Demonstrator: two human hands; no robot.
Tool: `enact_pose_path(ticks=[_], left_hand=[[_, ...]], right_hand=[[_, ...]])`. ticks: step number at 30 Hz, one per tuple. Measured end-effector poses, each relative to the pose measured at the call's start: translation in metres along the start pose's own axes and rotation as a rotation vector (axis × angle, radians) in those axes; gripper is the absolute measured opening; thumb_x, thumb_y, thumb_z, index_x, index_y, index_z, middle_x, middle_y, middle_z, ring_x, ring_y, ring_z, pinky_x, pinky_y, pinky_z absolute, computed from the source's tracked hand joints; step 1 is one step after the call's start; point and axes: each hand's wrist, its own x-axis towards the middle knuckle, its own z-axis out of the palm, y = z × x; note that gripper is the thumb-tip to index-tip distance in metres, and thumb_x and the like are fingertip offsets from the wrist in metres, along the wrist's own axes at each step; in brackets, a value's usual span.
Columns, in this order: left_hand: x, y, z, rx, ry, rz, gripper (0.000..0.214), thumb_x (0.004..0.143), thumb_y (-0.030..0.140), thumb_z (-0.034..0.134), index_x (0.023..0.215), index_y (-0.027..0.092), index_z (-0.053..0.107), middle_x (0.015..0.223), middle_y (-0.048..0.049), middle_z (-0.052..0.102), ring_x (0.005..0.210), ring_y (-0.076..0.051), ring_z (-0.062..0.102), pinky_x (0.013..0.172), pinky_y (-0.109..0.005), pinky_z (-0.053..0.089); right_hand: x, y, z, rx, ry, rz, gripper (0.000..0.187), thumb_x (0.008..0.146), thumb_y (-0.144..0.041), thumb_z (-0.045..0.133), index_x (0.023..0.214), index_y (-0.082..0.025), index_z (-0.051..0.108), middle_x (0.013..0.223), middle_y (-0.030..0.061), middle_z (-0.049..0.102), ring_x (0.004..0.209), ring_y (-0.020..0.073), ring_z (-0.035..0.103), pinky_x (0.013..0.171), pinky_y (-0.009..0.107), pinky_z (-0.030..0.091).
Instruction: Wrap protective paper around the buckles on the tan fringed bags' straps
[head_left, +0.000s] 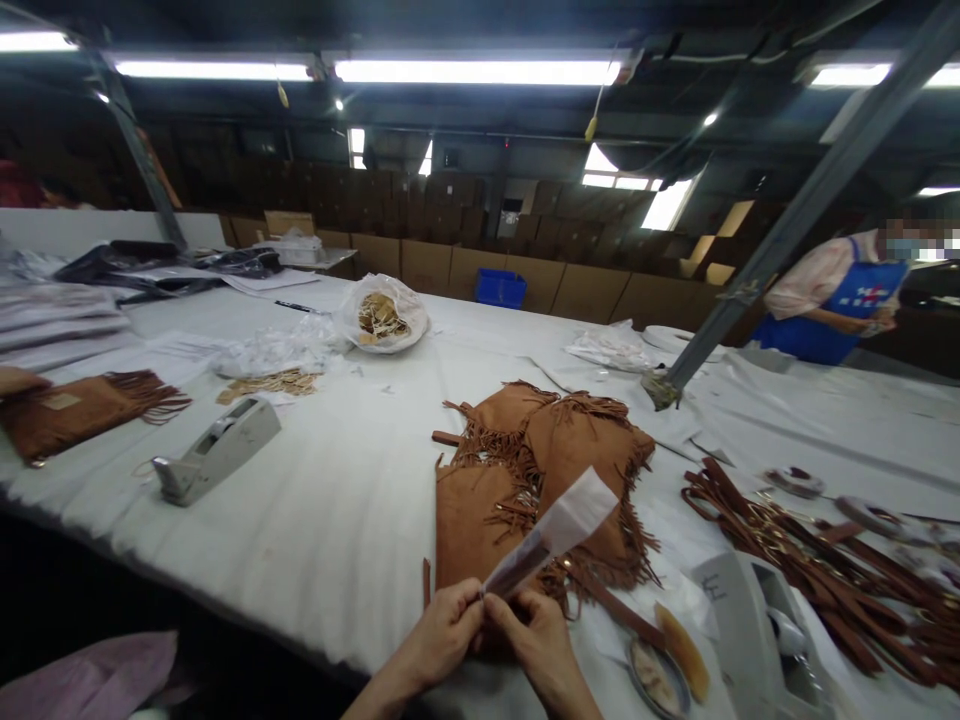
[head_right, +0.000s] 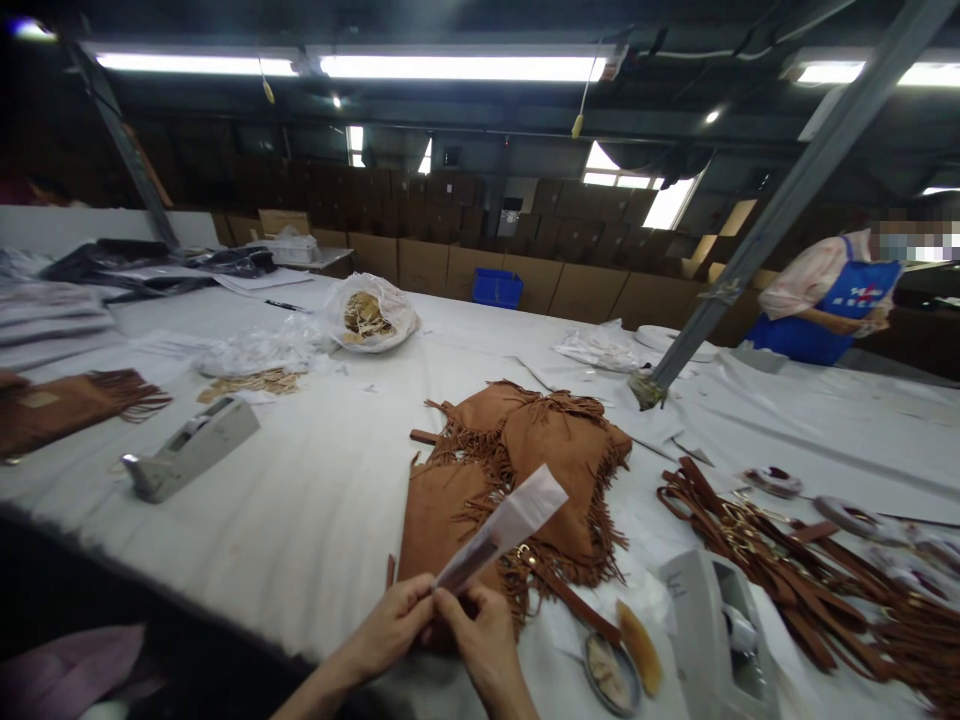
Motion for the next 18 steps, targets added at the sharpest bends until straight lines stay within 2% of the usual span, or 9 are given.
enact_pose_path(ticks=[3, 4, 5, 7, 10, 14, 18], left_hand=[[-0.006, 0.004, -0.004, 0.127, 0.05, 0.038, 0.013, 0.083, 0.026, 0.052, 0.09, 0.017, 0.057, 0.077, 0.0003, 0.057, 0.07, -0.014, 0.051, 0.064, -0.025, 0.04], [-0.009, 0.005, -0.006, 0.205, 0.08, 0.055, 0.018, 0.079, 0.022, 0.055, 0.096, 0.018, 0.058, 0.085, -0.0014, 0.059, 0.079, -0.016, 0.053, 0.072, -0.027, 0.041], [-0.013, 0.006, -0.008, 0.289, 0.106, 0.064, 0.022, 0.077, 0.02, 0.058, 0.099, 0.019, 0.059, 0.09, -0.0025, 0.06, 0.086, -0.018, 0.053, 0.079, -0.029, 0.041], [-0.02, 0.005, -0.011, 0.409, 0.131, 0.063, 0.015, 0.077, 0.019, 0.056, 0.092, 0.019, 0.061, 0.091, -0.0031, 0.059, 0.09, -0.02, 0.052, 0.084, -0.031, 0.038], [-0.028, -0.001, -0.011, 0.419, 0.127, 0.053, 0.01, 0.084, 0.021, 0.048, 0.079, 0.019, 0.057, 0.084, -0.0016, 0.056, 0.083, -0.018, 0.053, 0.077, -0.027, 0.039], [-0.034, -0.007, -0.006, 0.339, 0.157, -0.002, 0.017, 0.089, 0.026, 0.041, 0.075, 0.021, 0.048, 0.07, 0.0032, 0.049, 0.068, -0.014, 0.048, 0.065, -0.024, 0.036], [-0.033, -0.009, -0.002, 0.275, 0.164, -0.013, 0.019, 0.091, 0.028, 0.039, 0.075, 0.021, 0.046, 0.067, 0.0047, 0.047, 0.064, -0.013, 0.047, 0.062, -0.023, 0.035]], right_hand=[[0.0, -0.005, -0.001, 0.047, 0.065, 0.009, 0.045, 0.063, -0.056, 0.072, 0.069, -0.012, 0.073, 0.066, 0.0078, 0.072, 0.062, 0.0221, 0.063, 0.057, 0.028, 0.05], [0.001, -0.007, -0.002, 0.069, 0.087, 0.013, 0.044, 0.062, -0.055, 0.072, 0.07, -0.012, 0.074, 0.068, 0.0078, 0.072, 0.064, 0.0225, 0.064, 0.058, 0.028, 0.05], [0.001, -0.01, -0.003, 0.093, 0.102, 0.02, 0.043, 0.062, -0.054, 0.073, 0.071, -0.012, 0.074, 0.07, 0.0076, 0.073, 0.066, 0.0228, 0.064, 0.059, 0.028, 0.05], [0.003, -0.013, -0.003, 0.139, 0.111, 0.036, 0.042, 0.061, -0.053, 0.075, 0.073, -0.013, 0.075, 0.073, 0.007, 0.073, 0.068, 0.0235, 0.064, 0.061, 0.029, 0.051], [0.004, -0.014, -0.002, 0.183, 0.093, 0.058, 0.042, 0.061, -0.052, 0.075, 0.076, -0.013, 0.075, 0.075, 0.0072, 0.074, 0.07, 0.0248, 0.065, 0.063, 0.031, 0.052], [0.004, -0.009, 0.002, 0.174, 0.037, 0.058, 0.043, 0.063, -0.053, 0.074, 0.079, -0.013, 0.075, 0.077, 0.0079, 0.073, 0.072, 0.0246, 0.064, 0.064, 0.031, 0.052], [0.0, 0.0, 0.009, 0.076, -0.042, 0.042, 0.045, 0.066, -0.056, 0.071, 0.073, -0.011, 0.075, 0.07, 0.0068, 0.072, 0.066, 0.0212, 0.062, 0.059, 0.028, 0.049]])
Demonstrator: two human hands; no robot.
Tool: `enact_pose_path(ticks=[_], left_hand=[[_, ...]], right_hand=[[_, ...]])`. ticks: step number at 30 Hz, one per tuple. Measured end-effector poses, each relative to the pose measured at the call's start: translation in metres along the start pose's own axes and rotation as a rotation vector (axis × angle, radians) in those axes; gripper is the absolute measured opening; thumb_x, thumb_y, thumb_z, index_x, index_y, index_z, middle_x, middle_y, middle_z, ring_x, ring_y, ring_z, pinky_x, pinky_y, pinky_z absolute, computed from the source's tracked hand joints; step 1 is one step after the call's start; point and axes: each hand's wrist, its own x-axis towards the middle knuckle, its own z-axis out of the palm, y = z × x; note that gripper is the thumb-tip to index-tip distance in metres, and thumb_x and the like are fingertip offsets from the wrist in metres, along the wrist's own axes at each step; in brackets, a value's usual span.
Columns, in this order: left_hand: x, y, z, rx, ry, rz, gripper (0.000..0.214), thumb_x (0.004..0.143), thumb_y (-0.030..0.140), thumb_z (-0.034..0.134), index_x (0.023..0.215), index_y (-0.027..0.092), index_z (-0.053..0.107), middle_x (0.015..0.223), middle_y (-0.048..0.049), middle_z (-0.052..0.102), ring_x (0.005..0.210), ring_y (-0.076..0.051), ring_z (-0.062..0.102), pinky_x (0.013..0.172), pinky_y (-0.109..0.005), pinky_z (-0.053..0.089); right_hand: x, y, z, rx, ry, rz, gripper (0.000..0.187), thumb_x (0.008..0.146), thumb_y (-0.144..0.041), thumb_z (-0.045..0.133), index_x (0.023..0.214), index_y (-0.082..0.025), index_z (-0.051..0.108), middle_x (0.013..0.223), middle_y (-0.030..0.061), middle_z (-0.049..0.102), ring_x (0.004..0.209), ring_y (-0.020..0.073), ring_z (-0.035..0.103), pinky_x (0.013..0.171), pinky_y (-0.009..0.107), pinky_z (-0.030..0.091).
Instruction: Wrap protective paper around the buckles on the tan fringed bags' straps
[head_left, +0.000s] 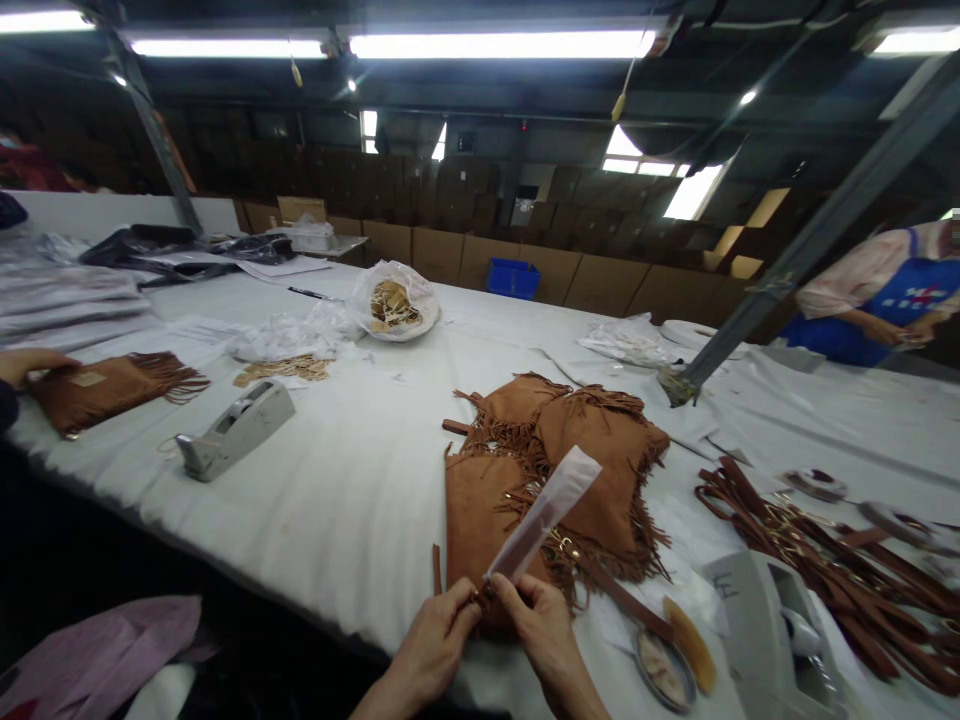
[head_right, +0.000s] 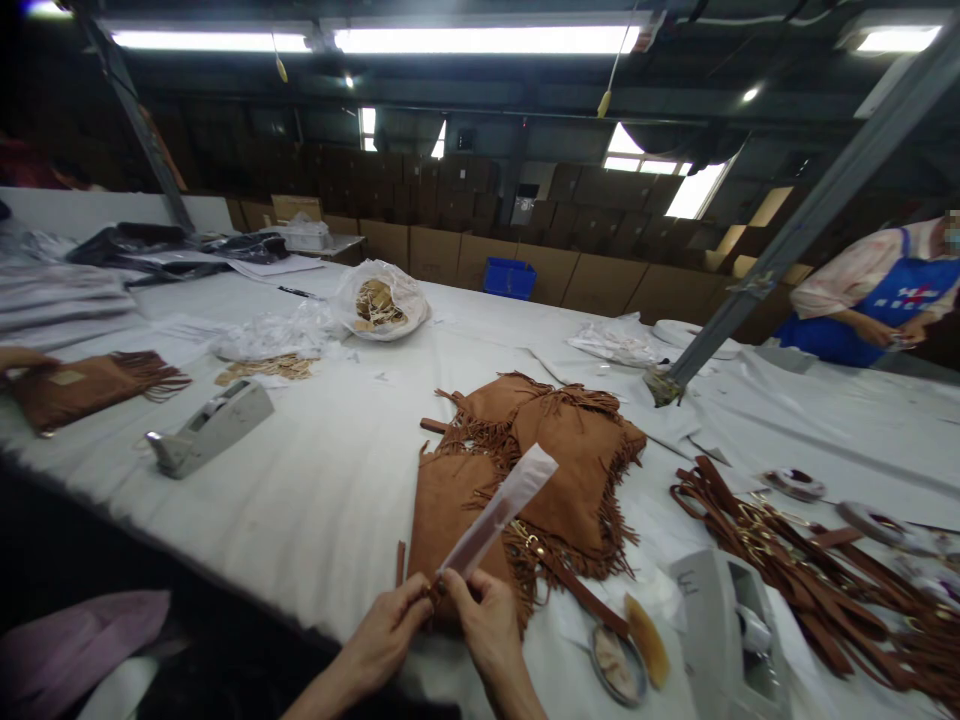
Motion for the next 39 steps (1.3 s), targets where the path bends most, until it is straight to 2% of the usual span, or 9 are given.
enact_pose_path(ticks=[6, 9, 14, 16, 19, 24, 32, 36, 39], left_hand=[[0.004, 0.002, 0.003, -0.03, 0.035, -0.062, 0.021, 0.091, 0.033, 0.038, 0.076, 0.022, 0.047, 0.058, 0.0065, 0.045, 0.048, -0.011, 0.046, 0.048, -0.022, 0.033], [0.003, 0.009, 0.001, -0.148, -0.012, -0.054, 0.006, 0.086, 0.026, 0.048, 0.085, 0.021, 0.05, 0.063, 0.0054, 0.051, 0.048, -0.011, 0.05, 0.046, -0.021, 0.037], [0.0, 0.006, 0.004, -0.117, 0.076, 0.179, 0.042, 0.068, 0.003, 0.056, 0.106, 0.02, 0.056, 0.104, -0.0048, 0.061, 0.096, -0.019, 0.059, 0.084, -0.029, 0.047], [-0.001, -0.005, 0.007, -0.067, 0.188, 0.216, 0.045, 0.07, 0.004, 0.055, 0.111, 0.022, 0.055, 0.118, -0.0071, 0.057, 0.109, -0.021, 0.055, 0.094, -0.033, 0.044], [-0.001, -0.019, 0.008, -0.041, 0.338, 0.157, 0.032, 0.078, 0.012, 0.054, 0.109, 0.022, 0.055, 0.12, -0.0086, 0.057, 0.108, -0.022, 0.056, 0.091, -0.035, 0.047], [0.001, -0.022, 0.004, -0.023, 0.184, 0.243, 0.013, 0.087, 0.018, 0.049, 0.086, 0.02, 0.061, 0.099, -0.0063, 0.063, 0.095, -0.02, 0.06, 0.086, -0.03, 0.047], [0.008, -0.028, 0.013, -0.113, 0.264, 0.162, 0.014, 0.087, 0.024, 0.05, 0.078, 0.018, 0.06, 0.087, -0.0046, 0.062, 0.084, -0.018, 0.059, 0.079, -0.029, 0.047], [0.01, -0.036, 0.016, -0.316, 0.251, 0.069, 0.012, 0.081, 0.029, 0.058, 0.086, 0.018, 0.058, 0.084, -0.0026, 0.06, 0.078, -0.016, 0.059, 0.073, -0.028, 0.048], [0.01, -0.039, 0.014, -0.601, 0.187, 0.0, 0.039, 0.071, 0.029, 0.068, 0.105, 0.02, 0.051, 0.096, -0.0031, 0.059, 0.078, -0.015, 0.061, 0.072, -0.027, 0.049]], right_hand=[[-0.009, 0.017, 0.013, -0.042, -0.034, -0.039, 0.05, 0.067, -0.059, 0.068, 0.081, -0.011, 0.075, 0.073, 0.0067, 0.072, 0.073, 0.0241, 0.064, 0.067, 0.03, 0.051], [-0.011, 0.014, 0.015, -0.026, 0.021, -0.057, 0.047, 0.069, -0.056, 0.069, 0.086, -0.013, 0.075, 0.081, 0.0079, 0.074, 0.082, 0.0262, 0.066, 0.077, 0.032, 0.051], [-0.008, 0.001, 0.016, 0.067, 0.054, -0.031, 0.044, 0.068, -0.053, 0.071, 0.083, -0.012, 0.074, 0.08, 0.0082, 0.074, 0.079, 0.0252, 0.066, 0.074, 0.032, 0.053], [-0.007, -0.001, 0.017, 0.088, 0.052, -0.028, 0.044, 0.066, -0.053, 0.073, 0.082, -0.012, 0.074, 0.079, 0.0086, 0.073, 0.077, 0.0247, 0.066, 0.072, 0.032, 0.053], [-0.006, -0.001, 0.019, 0.125, 0.071, -0.019, 0.047, 0.065, -0.055, 0.073, 0.08, -0.01, 0.074, 0.076, 0.0091, 0.073, 0.074, 0.0239, 0.064, 0.071, 0.032, 0.052], [-0.002, 0.004, 0.018, 0.094, 0.075, -0.024, 0.046, 0.066, -0.057, 0.07, 0.074, -0.012, 0.072, 0.067, 0.0047, 0.068, 0.065, 0.0193, 0.059, 0.064, 0.028, 0.048], [-0.004, 0.02, 0.019, -0.231, 0.046, -0.188, 0.038, 0.078, -0.052, 0.06, 0.077, -0.017, 0.073, 0.085, 0.0077, 0.068, 0.085, 0.0244, 0.061, 0.079, 0.031, 0.046], [-0.008, 0.029, 0.019, -0.33, 0.039, -0.224, 0.033, 0.083, -0.047, 0.055, 0.084, -0.02, 0.074, 0.087, 0.0077, 0.065, 0.086, 0.0237, 0.062, 0.079, 0.031, 0.047], [-0.01, 0.038, 0.018, -0.399, 0.039, -0.28, 0.029, 0.086, -0.041, 0.053, 0.092, -0.022, 0.074, 0.089, 0.0073, 0.063, 0.088, 0.0232, 0.062, 0.081, 0.031, 0.049]])
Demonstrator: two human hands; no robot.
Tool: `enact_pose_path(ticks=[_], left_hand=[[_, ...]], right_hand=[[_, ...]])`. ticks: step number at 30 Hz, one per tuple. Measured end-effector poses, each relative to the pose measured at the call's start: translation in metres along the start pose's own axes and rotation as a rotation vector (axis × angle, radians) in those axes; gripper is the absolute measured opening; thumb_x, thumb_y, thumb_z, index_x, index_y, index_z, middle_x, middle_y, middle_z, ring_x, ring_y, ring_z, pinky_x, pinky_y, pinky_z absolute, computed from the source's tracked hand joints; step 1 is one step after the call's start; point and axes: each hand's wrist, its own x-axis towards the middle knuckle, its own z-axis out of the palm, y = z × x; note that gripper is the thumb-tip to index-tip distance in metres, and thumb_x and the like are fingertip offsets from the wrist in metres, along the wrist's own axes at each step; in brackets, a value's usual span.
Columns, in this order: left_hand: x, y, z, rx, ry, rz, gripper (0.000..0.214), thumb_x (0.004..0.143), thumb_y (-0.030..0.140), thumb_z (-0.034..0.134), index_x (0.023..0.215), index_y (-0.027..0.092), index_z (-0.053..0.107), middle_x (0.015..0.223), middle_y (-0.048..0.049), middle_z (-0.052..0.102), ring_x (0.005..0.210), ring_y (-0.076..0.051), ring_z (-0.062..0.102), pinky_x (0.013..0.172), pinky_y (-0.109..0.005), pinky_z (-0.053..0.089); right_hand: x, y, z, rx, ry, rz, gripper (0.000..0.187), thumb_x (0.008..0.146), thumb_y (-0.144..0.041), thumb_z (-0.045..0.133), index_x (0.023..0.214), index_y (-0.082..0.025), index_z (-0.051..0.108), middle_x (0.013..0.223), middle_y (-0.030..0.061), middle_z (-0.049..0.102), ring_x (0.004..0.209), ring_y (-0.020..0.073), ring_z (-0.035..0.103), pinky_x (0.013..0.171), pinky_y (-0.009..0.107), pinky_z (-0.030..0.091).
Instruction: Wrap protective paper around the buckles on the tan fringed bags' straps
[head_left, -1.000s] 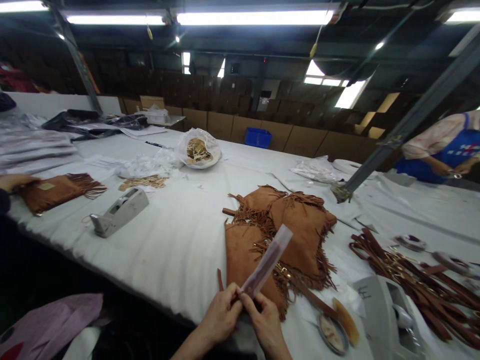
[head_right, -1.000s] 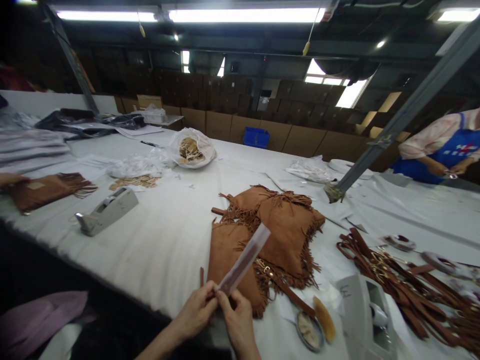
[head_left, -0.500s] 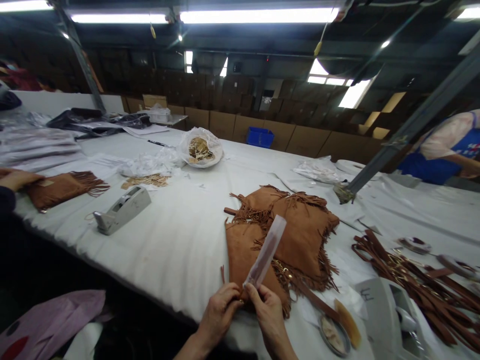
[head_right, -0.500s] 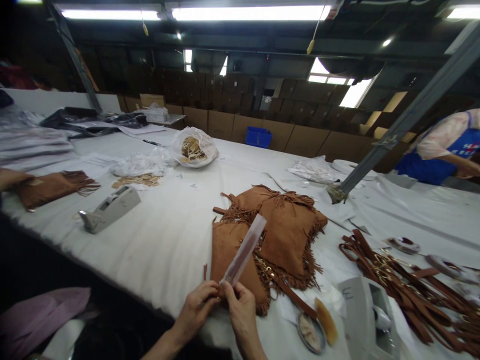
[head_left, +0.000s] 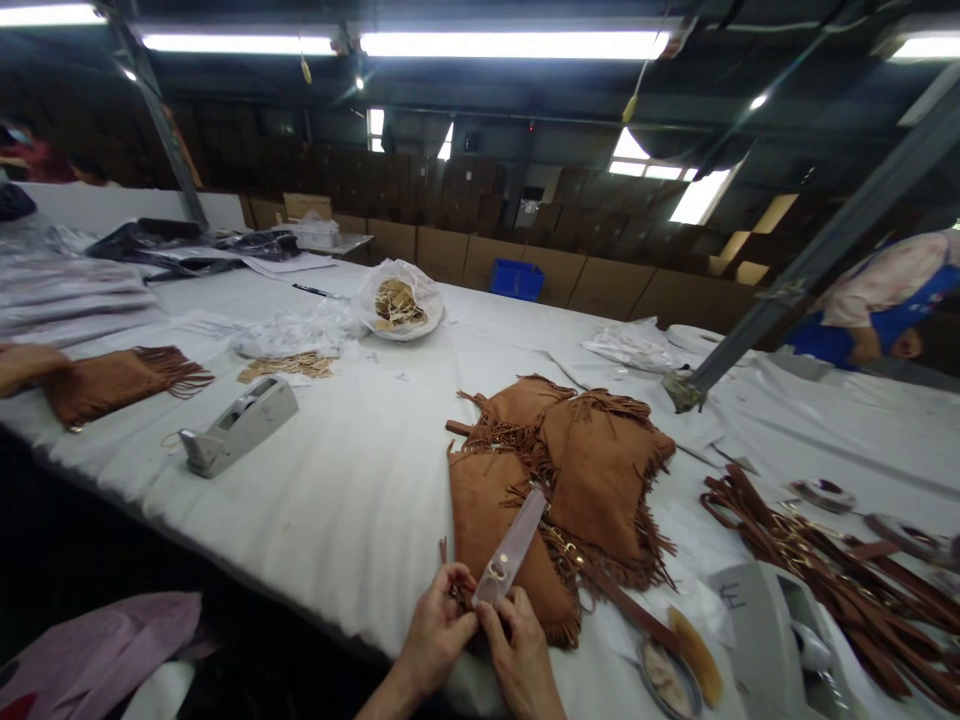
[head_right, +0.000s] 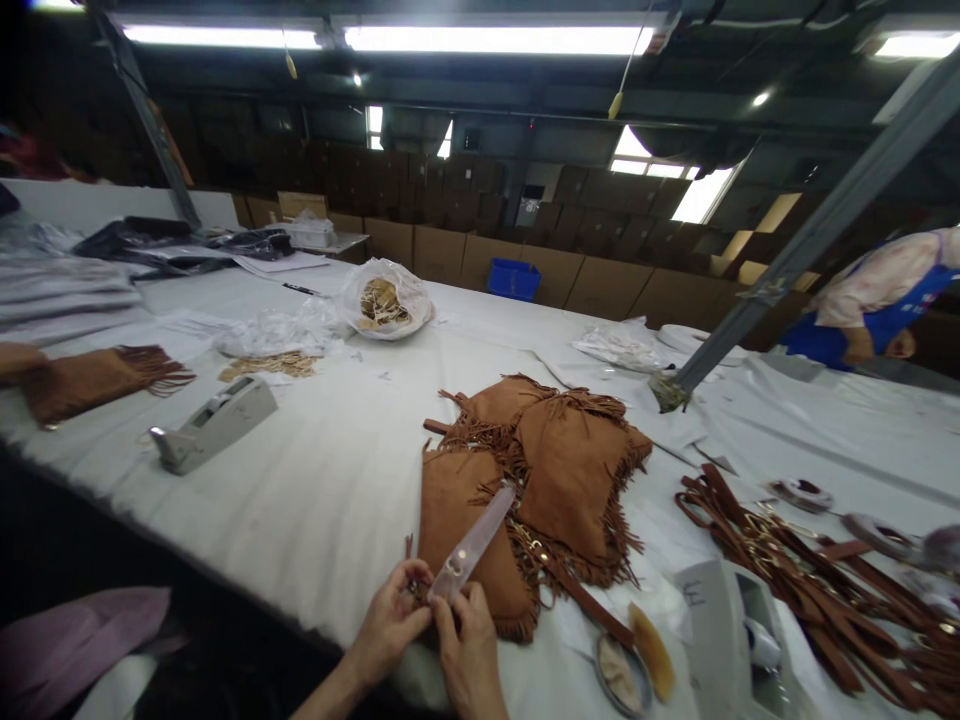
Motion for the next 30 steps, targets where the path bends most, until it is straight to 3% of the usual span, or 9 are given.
enact_pose_path(ticks=[3, 8, 10, 13, 15, 18, 22, 26, 30], left_hand=[[0.004, 0.004, -0.002, -0.057, -0.038, -0.087, 0.048, 0.067, 0.034, 0.071, 0.109, 0.018, 0.052, 0.101, -0.0061, 0.061, 0.078, -0.016, 0.061, 0.069, -0.027, 0.05], [0.015, 0.007, 0.0, 0.185, 0.072, -0.183, 0.037, 0.072, 0.05, 0.062, 0.077, 0.013, 0.061, 0.06, 0.0006, 0.059, 0.045, -0.011, 0.052, 0.046, -0.023, 0.043], [0.016, 0.007, 0.002, 0.237, 0.093, -0.181, 0.036, 0.072, 0.051, 0.062, 0.072, 0.014, 0.06, 0.056, 0.003, 0.055, 0.039, -0.009, 0.046, 0.04, -0.021, 0.038], [0.013, 0.009, 0.003, 0.314, 0.06, -0.116, 0.032, 0.076, 0.047, 0.058, 0.073, 0.015, 0.06, 0.061, 0.0027, 0.055, 0.041, -0.008, 0.046, 0.04, -0.02, 0.036], [0.01, 0.012, 0.003, 0.375, 0.013, -0.051, 0.029, 0.082, 0.043, 0.052, 0.074, 0.016, 0.06, 0.064, 0.0018, 0.056, 0.047, -0.01, 0.049, 0.044, -0.021, 0.039], [0.007, 0.016, 0.001, 0.493, -0.037, 0.055, 0.025, 0.087, 0.036, 0.047, 0.075, 0.017, 0.059, 0.066, 0.0004, 0.06, 0.059, -0.013, 0.055, 0.056, -0.023, 0.042], [0.007, 0.021, 0.002, 0.526, -0.03, 0.036, 0.023, 0.09, 0.037, 0.042, 0.083, 0.019, 0.055, 0.068, 0.0009, 0.061, 0.064, -0.014, 0.056, 0.061, -0.024, 0.042], [0.01, 0.028, 0.008, 0.433, -0.099, 0.0, 0.027, 0.082, 0.042, 0.057, 0.096, 0.018, 0.059, 0.083, -0.0018, 0.068, 0.074, -0.016, 0.06, 0.066, -0.024, 0.045], [0.014, 0.02, 0.017, 0.301, -0.069, -0.099, 0.037, 0.083, 0.053, 0.05, 0.087, 0.017, 0.059, 0.064, 0.0022, 0.061, 0.043, -0.008, 0.047, 0.042, -0.02, 0.036]], right_hand=[[-0.007, 0.007, 0.006, -0.02, -0.009, -0.048, 0.028, 0.087, -0.037, 0.051, 0.103, -0.024, 0.07, 0.096, 0.0079, 0.061, 0.092, 0.0229, 0.062, 0.085, 0.032, 0.049], [-0.014, 0.005, 0.005, 0.004, -0.024, -0.067, 0.027, 0.085, -0.034, 0.054, 0.104, -0.023, 0.07, 0.1, 0.0089, 0.061, 0.096, 0.0239, 0.06, 0.088, 0.035, 0.048], [-0.011, 0.003, -0.003, 0.061, -0.065, -0.036, 0.027, 0.081, -0.037, 0.061, 0.1, -0.023, 0.071, 0.099, 0.0083, 0.062, 0.096, 0.0244, 0.06, 0.088, 0.035, 0.047], [-0.001, 0.008, -0.016, 0.257, -0.148, 0.127, 0.041, 0.075, -0.049, 0.066, 0.1, -0.019, 0.071, 0.084, 0.0063, 0.065, 0.08, 0.0218, 0.061, 0.069, 0.03, 0.049], [0.007, 0.015, -0.02, 0.437, -0.192, 0.28, 0.053, 0.069, -0.057, 0.067, 0.101, -0.015, 0.07, 0.068, 0.0033, 0.063, 0.061, 0.0165, 0.056, 0.051, 0.024, 0.042], [0.014, 0.023, -0.017, 0.606, -0.209, 0.408, 0.054, 0.063, -0.057, 0.073, 0.094, -0.013, 0.07, 0.058, 0.0002, 0.058, 0.048, 0.0093, 0.045, 0.042, 0.018, 0.03], [0.018, 0.022, -0.009, 0.631, -0.135, 0.374, 0.05, 0.061, -0.055, 0.077, 0.085, -0.012, 0.069, 0.052, -0.0014, 0.056, 0.044, 0.0074, 0.042, 0.04, 0.017, 0.029], [0.019, 0.014, -0.007, 0.658, -0.101, 0.306, 0.049, 0.061, -0.054, 0.077, 0.085, -0.013, 0.068, 0.056, -0.0007, 0.058, 0.045, 0.008, 0.045, 0.041, 0.018, 0.034], [0.018, 0.013, -0.01, 0.691, -0.048, 0.302, 0.047, 0.062, -0.052, 0.078, 0.088, -0.014, 0.067, 0.057, -0.0012, 0.058, 0.046, 0.0081, 0.046, 0.042, 0.018, 0.037]])
